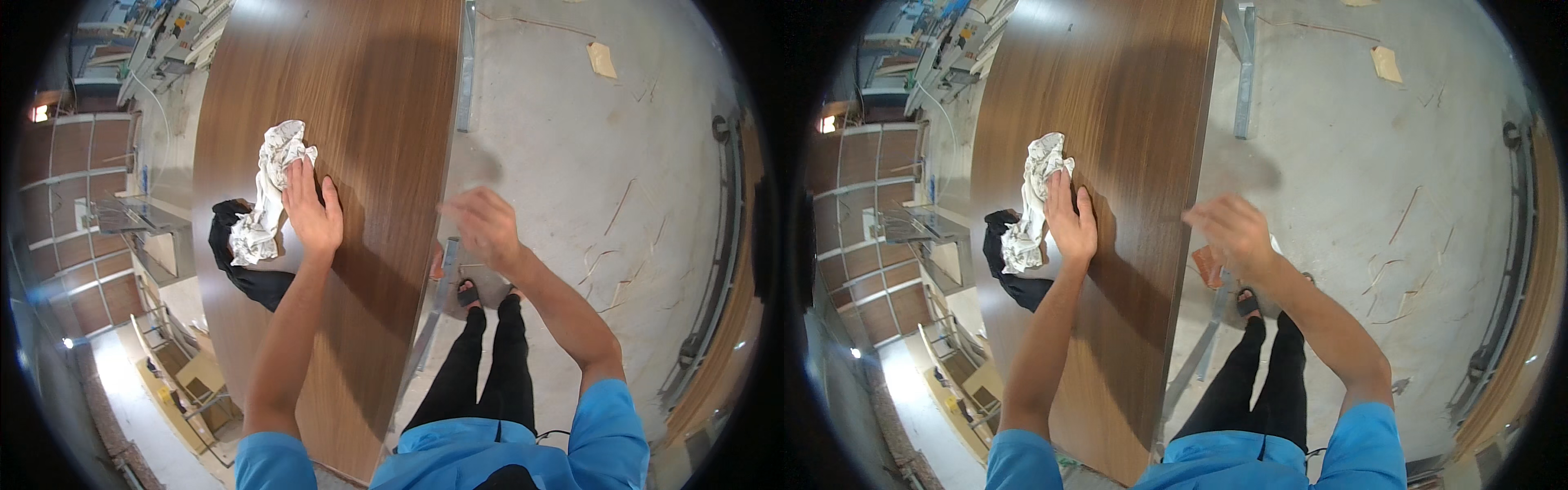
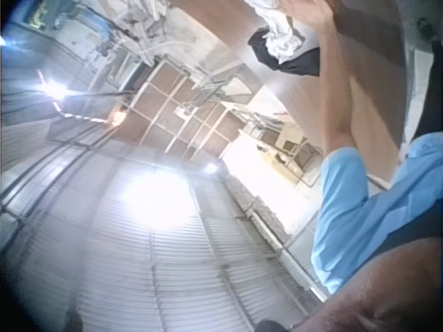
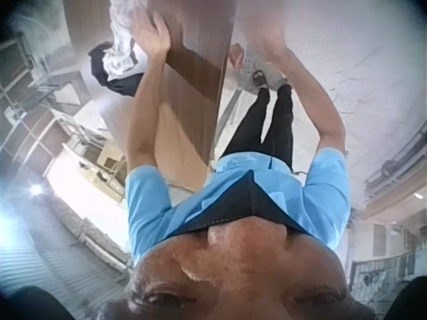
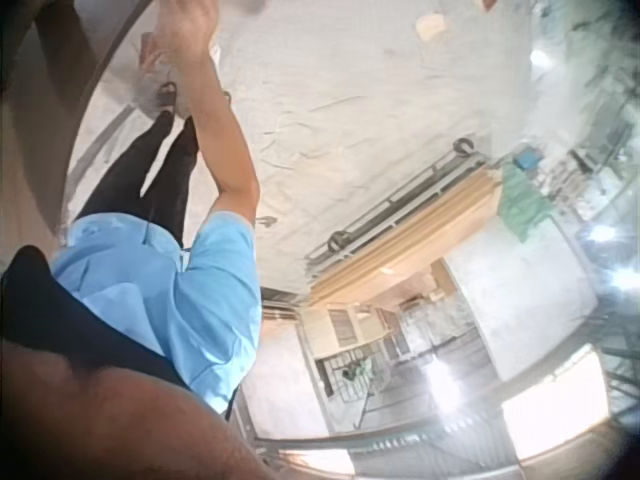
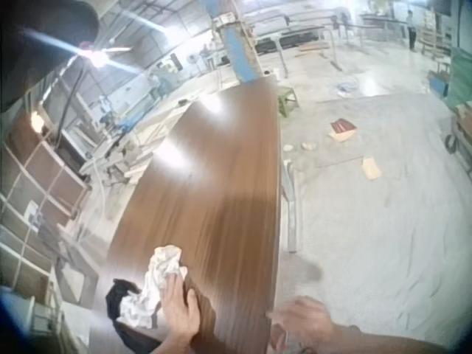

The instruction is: The person scrapes the edge of a large wooden board with a utility knife, then wipes the surface with a cloth. Later, the person applies a liquid finish to the board's edge using a small brush from a container.

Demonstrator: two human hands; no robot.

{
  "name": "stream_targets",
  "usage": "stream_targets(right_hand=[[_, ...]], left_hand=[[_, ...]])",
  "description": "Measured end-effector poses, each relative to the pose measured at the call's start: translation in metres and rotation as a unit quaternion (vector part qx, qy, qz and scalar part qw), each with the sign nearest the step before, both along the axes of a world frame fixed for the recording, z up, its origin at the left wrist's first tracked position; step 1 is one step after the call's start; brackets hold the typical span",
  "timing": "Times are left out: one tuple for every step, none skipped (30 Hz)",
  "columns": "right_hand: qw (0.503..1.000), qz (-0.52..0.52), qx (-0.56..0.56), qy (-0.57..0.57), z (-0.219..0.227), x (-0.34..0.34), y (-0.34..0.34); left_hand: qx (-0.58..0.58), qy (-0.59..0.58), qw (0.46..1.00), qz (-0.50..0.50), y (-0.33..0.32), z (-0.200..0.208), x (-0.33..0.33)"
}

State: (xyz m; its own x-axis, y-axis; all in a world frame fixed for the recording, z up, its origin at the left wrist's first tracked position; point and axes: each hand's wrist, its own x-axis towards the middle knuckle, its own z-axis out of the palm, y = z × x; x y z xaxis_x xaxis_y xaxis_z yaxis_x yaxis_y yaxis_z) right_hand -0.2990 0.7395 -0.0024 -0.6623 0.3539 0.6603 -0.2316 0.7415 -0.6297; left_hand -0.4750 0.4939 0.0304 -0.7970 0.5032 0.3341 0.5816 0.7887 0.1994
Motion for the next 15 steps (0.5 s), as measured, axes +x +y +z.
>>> stream_targets(right_hand=[[0.999,0.005,0.032,-0.01,0.003,0.003,0.004],[0.998,0.008,0.064,0.014,0.007,0.003,0.011],[0.996,-0.049,0.061,-0.049,0.008,-0.011,0.029],[0.989,-0.108,0.055,-0.082,0.009,-0.039,0.058],[0.989,-0.114,0.078,-0.056,0.013,-0.062,0.083],[0.987,-0.121,0.091,-0.046,0.016,-0.079,0.102],[0.986,-0.108,0.111,-0.064,0.014,-0.087,0.111],[0.984,-0.094,0.13,-0.084,0.014,-0.094,0.119],[0.981,-0.068,0.159,-0.089,0.013,-0.091,0.117],[0.979,-0.05,0.165,-0.112,0.012,-0.077,0.103],[0.976,-0.021,0.182,-0.121,0.013,-0.058,0.089],[0.971,0.006,0.198,-0.13,0.015,-0.035,0.073],[0.967,0.021,0.216,-0.132,0.016,-0.013,0.054],[0.962,0.027,0.227,-0.148,0.02,0.009,0.033],[0.966,0.076,0.204,-0.141,0.027,0.031,0.011]], left_hand=[[0.001,-0.009,1.0,0.006,0.001,0.0,0.001],[0.002,-0.013,1.0,0.009,0.002,0.001,0.002],[0.007,-0.011,1.0,0.008,0.003,0.002,0.002],[0.004,-0.018,1.0,0.01,0.005,0.004,0.003],[0.006,-0.016,1.0,0.009,0.005,0.005,0.004],[0.005,-0.014,1.0,0.008,0.006,0.007,0.004],[-0.007,-0.01,1.0,0.012,0.007,0.008,0.004],[0.0,-0.004,1.0,0.008,0.007,0.008,0.004],[0.002,-0.004,1.0,0.009,0.007,0.007,0.004],[0.002,-0.012,1.0,0.016,0.006,0.006,0.004],[0.012,-0.001,1.0,0.013,0.006,0.004,0.003],[0.007,-0.001,1.0,0.015,0.005,0.003,0.003],[0.006,0.002,1.0,0.015,0.005,0.001,0.002],[0.011,0.019,1.0,0.008,0.005,-0.001,0.002],[0.024,0.016,1.0,0.008,0.005,-0.002,0.002]])
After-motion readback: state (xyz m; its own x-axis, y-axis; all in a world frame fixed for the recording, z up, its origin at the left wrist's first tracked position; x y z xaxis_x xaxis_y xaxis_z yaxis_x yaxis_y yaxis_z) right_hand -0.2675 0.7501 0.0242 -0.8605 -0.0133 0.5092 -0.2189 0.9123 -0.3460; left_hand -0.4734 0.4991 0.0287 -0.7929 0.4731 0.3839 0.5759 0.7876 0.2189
